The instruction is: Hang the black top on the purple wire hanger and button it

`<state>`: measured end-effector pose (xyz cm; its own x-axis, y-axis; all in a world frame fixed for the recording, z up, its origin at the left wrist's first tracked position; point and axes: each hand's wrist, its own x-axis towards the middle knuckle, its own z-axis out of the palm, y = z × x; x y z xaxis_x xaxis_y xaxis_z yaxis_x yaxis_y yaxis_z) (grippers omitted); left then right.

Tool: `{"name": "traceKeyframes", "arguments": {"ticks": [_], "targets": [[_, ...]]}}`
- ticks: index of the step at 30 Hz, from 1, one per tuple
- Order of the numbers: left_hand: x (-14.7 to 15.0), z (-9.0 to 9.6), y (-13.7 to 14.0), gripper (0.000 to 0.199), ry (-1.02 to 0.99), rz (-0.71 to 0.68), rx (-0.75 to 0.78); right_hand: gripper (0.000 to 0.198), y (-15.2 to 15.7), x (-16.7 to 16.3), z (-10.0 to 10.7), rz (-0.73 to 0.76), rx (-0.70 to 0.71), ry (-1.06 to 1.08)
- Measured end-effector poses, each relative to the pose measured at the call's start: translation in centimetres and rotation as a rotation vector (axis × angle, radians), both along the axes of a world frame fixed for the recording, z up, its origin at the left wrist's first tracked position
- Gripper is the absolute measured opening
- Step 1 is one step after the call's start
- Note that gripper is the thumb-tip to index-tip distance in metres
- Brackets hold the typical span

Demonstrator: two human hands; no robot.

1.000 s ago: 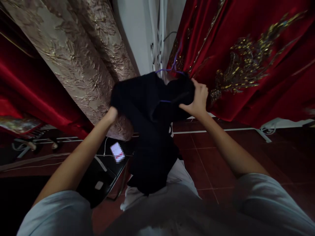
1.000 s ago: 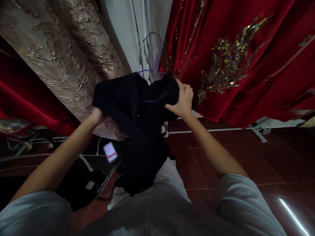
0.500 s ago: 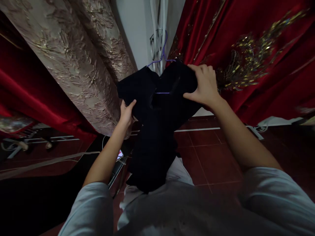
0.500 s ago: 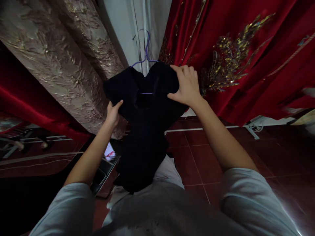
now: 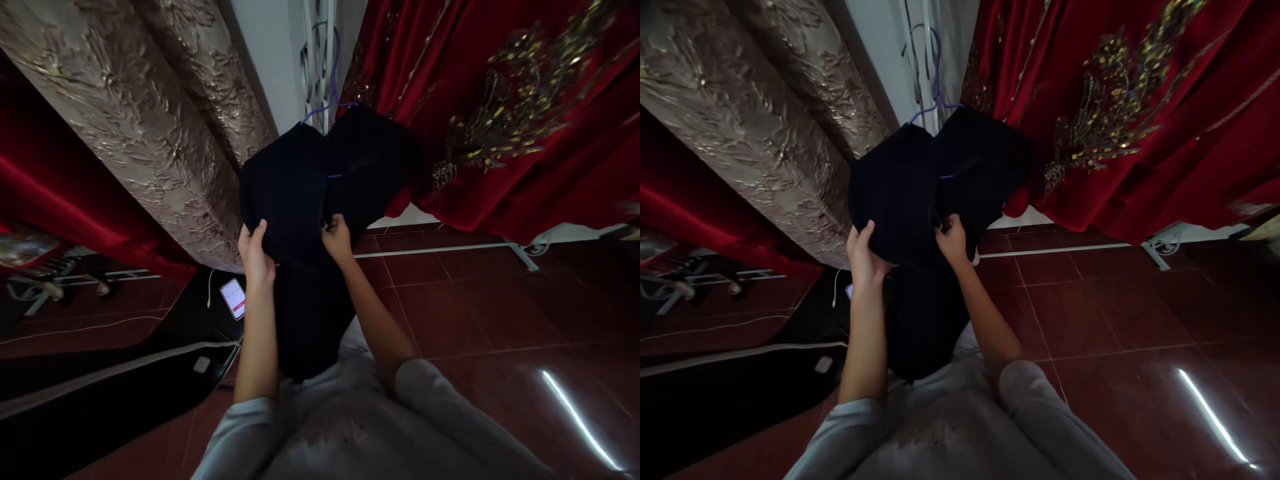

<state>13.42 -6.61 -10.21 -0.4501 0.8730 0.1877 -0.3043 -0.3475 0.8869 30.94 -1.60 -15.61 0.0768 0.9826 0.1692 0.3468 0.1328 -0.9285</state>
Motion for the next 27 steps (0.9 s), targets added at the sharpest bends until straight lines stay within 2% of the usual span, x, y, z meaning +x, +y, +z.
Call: {"name": "traceKeyframes", "arguments": {"ticks": [3, 5, 6, 8, 10, 12, 14, 18, 21, 24, 27], "targets": [[0.4, -1.7, -1.0, 0.039, 0.122, 0.174, 0.038, 0.016, -3.4, 0.0, -2.0, 0.009, -0.206, 0.237], [1.1, -2.7, -1.8, 0.039, 0.181, 0.27, 0.027, 0.017, -5.2, 0.5, -2.0, 0.071, -0.269, 0.305], [1.6, -3.1, -2.2, 0.037, 0.205, 0.275, 0.023, 0.021, -5.8, 0.8, -1.6, 0.102, -0.289, 0.307], [2.5, -3.2, -2.8, 0.027, 0.25, 0.153, 0.02, 0.028, -6.4, 1.4, -0.3, 0.14, -0.298, 0.28], [3.3, -2.7, -3.3, 0.02, 0.31, -0.104, 0.02, 0.034, -6.7, 1.8, 1.4, 0.127, -0.253, 0.28], [4.0, -2.0, -3.7, 0.023, 0.418, -0.328, 0.029, 0.04, -7.3, 1.9, 3.1, 0.092, -0.177, 0.314], [4.9, -1.5, -4.1, 0.03, 0.526, -0.422, 0.062, 0.046, -8.1, 1.9, 4.5, 0.072, -0.121, 0.33], [6.9, -0.9, -4.8, 0.022, 0.535, -0.362, 0.119, 0.055, -9.5, 1.8, 6.0, 0.054, -0.078, 0.351], [7.4, -0.7, -5.0, 0.012, 0.499, -0.289, 0.12, 0.055, -9.7, 1.9, 6.4, 0.131, -0.093, 0.425], [7.2, -0.6, -5.1, 0.018, 0.514, -0.249, 0.101, 0.045, -9.6, 2.0, 6.3, 0.201, -0.049, 0.509], [6.9, -0.6, -5.1, 0.027, 0.521, -0.28, 0.096, 0.034, -9.5, 2.3, 6.2, 0.208, -0.022, 0.548]]}}
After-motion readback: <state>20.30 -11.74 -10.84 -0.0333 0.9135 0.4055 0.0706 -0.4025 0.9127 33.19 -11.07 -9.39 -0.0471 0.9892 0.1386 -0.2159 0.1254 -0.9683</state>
